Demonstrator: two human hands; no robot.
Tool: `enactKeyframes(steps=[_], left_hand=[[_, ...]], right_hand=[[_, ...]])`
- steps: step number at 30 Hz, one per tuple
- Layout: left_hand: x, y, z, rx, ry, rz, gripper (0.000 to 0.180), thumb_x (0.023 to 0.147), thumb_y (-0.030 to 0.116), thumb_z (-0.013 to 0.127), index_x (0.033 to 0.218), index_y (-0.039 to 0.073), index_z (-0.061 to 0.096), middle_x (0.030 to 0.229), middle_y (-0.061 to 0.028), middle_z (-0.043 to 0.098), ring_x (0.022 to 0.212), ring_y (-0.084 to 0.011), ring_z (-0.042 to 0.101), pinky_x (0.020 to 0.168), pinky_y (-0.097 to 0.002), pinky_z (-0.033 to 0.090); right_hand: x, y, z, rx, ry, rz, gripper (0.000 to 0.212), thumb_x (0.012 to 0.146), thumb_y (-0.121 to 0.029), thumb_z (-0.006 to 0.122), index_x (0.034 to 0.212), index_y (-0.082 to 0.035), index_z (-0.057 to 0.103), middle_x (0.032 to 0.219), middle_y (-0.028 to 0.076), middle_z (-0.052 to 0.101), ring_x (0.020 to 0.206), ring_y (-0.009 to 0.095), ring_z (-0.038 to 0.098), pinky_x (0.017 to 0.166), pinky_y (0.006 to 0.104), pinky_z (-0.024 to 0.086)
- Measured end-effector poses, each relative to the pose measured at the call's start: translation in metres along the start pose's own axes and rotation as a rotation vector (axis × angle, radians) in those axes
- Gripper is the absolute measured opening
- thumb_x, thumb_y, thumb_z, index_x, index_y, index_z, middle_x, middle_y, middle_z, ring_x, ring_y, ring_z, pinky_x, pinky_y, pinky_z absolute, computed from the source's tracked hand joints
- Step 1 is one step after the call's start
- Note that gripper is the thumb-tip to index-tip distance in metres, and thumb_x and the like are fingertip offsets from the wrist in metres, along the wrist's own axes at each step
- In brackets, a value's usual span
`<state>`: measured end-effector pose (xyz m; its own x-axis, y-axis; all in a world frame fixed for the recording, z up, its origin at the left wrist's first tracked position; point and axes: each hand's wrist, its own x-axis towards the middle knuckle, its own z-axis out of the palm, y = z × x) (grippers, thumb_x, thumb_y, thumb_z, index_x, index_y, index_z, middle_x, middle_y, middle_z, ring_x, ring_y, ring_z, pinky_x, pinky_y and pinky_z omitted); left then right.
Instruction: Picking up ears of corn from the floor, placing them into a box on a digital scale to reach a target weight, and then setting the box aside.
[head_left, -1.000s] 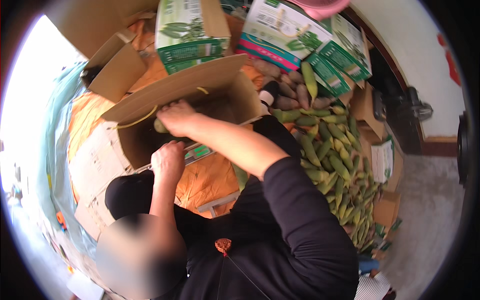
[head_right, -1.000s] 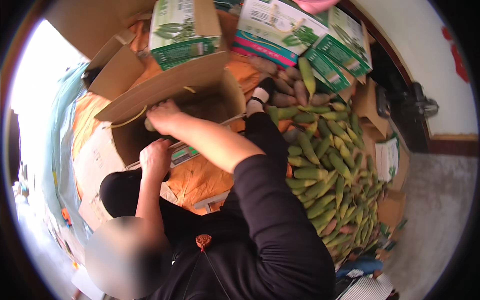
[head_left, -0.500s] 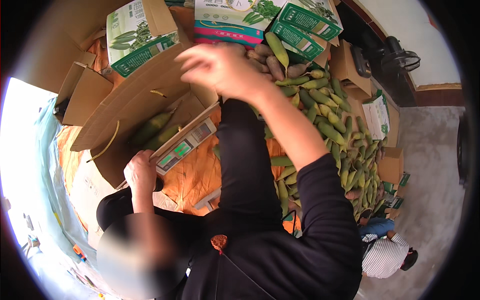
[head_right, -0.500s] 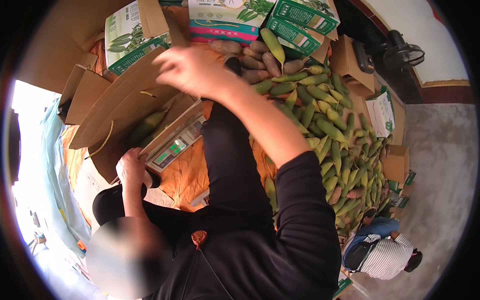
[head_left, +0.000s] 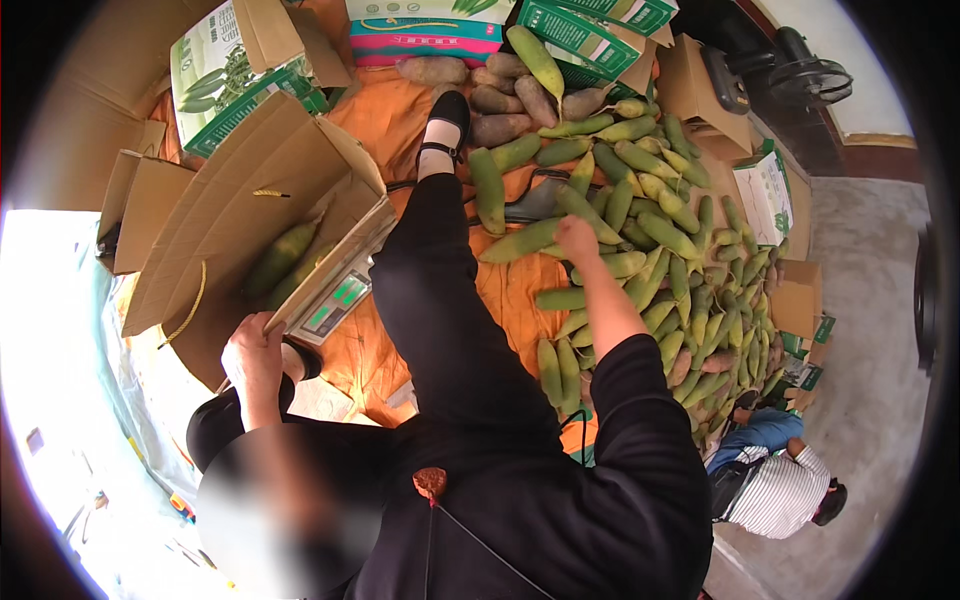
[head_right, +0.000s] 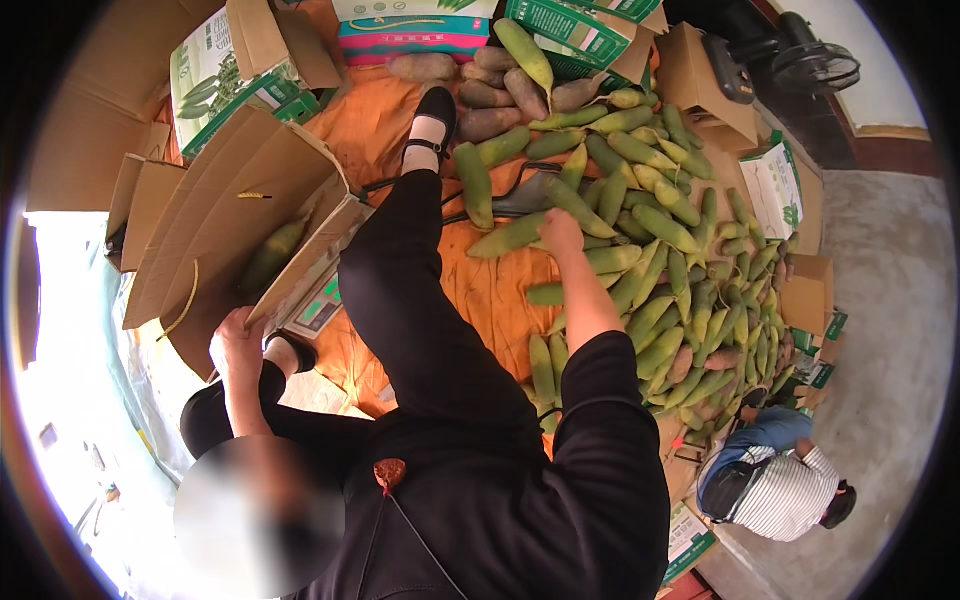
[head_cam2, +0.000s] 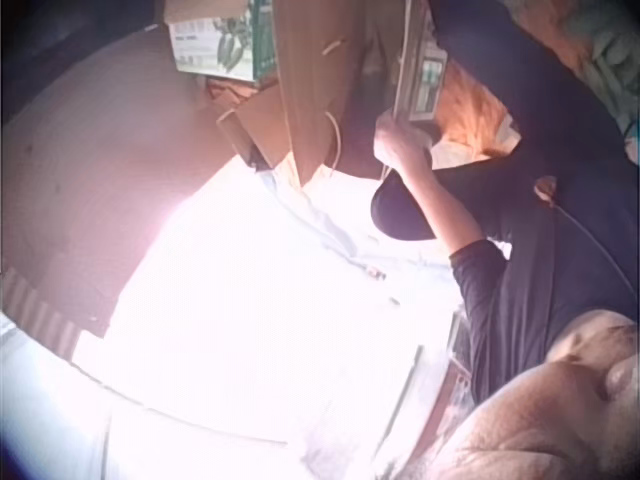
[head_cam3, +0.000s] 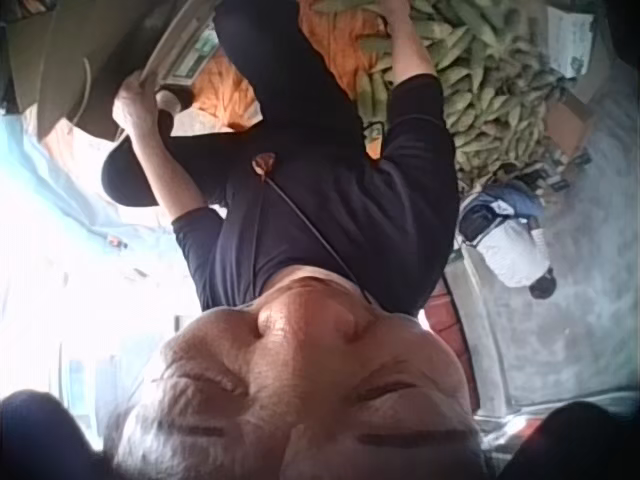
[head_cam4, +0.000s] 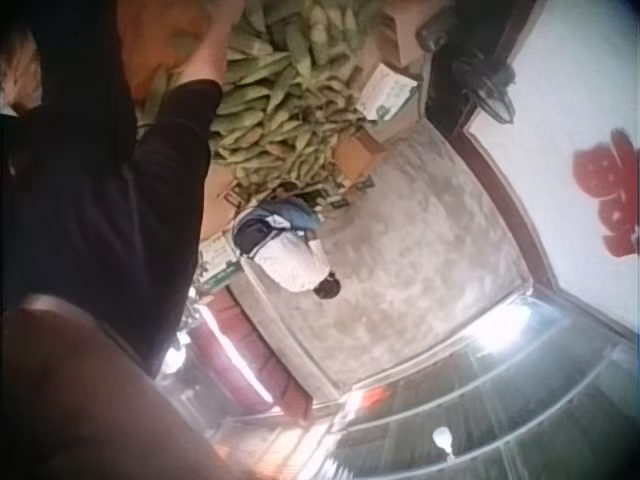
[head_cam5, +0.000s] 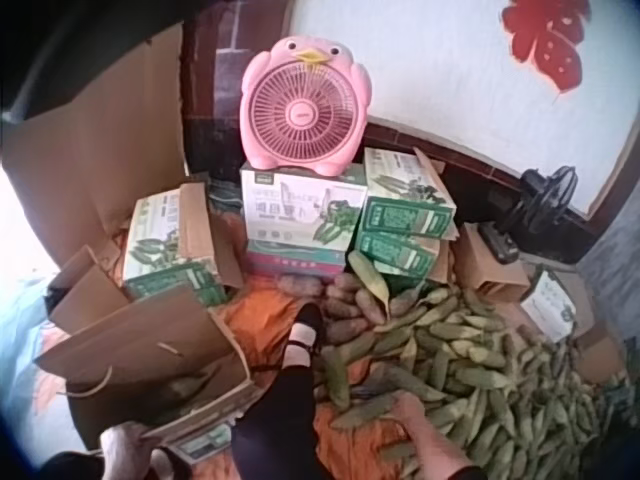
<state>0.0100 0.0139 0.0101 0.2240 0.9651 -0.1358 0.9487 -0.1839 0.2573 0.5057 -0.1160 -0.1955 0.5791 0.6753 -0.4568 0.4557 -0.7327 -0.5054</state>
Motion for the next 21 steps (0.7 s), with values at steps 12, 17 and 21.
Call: enactKeyframes(steps=[12, 17, 21], left_hand=[[0.007, 0.011, 0.002, -0.072, -0.012, -0.038, 0.010, 0.075, 0.016, 0.064, 0.082, 0.010, 0.068, 0.079, -0.0085, 0.062, 0.076, -0.0284, 0.062, 0.067, -0.0351, 0.049], [0.000, 0.001, -0.004, -0.055, 0.010, -0.089, 0.012, 0.075, 0.013, 0.064, 0.084, 0.007, 0.069, 0.079, -0.0098, 0.063, 0.075, -0.0284, 0.062, 0.068, -0.0342, 0.049], [0.006, 0.004, -0.005, -0.057, -0.003, -0.062, 0.015, 0.071, 0.008, 0.061, 0.084, 0.008, 0.069, 0.079, -0.0088, 0.064, 0.076, -0.0275, 0.062, 0.069, -0.0348, 0.050]], right_hand=[[0.018, 0.043, 0.103, 0.807, 0.299, 0.914, 0.035, 0.077, -0.031, 0.072, 0.097, -0.008, 0.055, 0.086, 0.007, 0.056, 0.075, 0.021, 0.054, 0.064, 0.0412, 0.047], [-0.006, -0.033, 0.097, -0.291, 0.505, 0.393, 0.038, 0.073, -0.018, 0.072, 0.106, -0.012, 0.055, 0.109, 0.009, 0.054, 0.104, 0.024, 0.054, 0.086, 0.0456, 0.044], [-0.005, -0.025, 0.077, -0.902, 0.013, -0.300, 0.044, 0.081, -0.007, 0.060, 0.121, -0.015, 0.046, 0.126, 0.004, 0.044, 0.124, 0.024, 0.036, 0.099, 0.0591, 0.029]])
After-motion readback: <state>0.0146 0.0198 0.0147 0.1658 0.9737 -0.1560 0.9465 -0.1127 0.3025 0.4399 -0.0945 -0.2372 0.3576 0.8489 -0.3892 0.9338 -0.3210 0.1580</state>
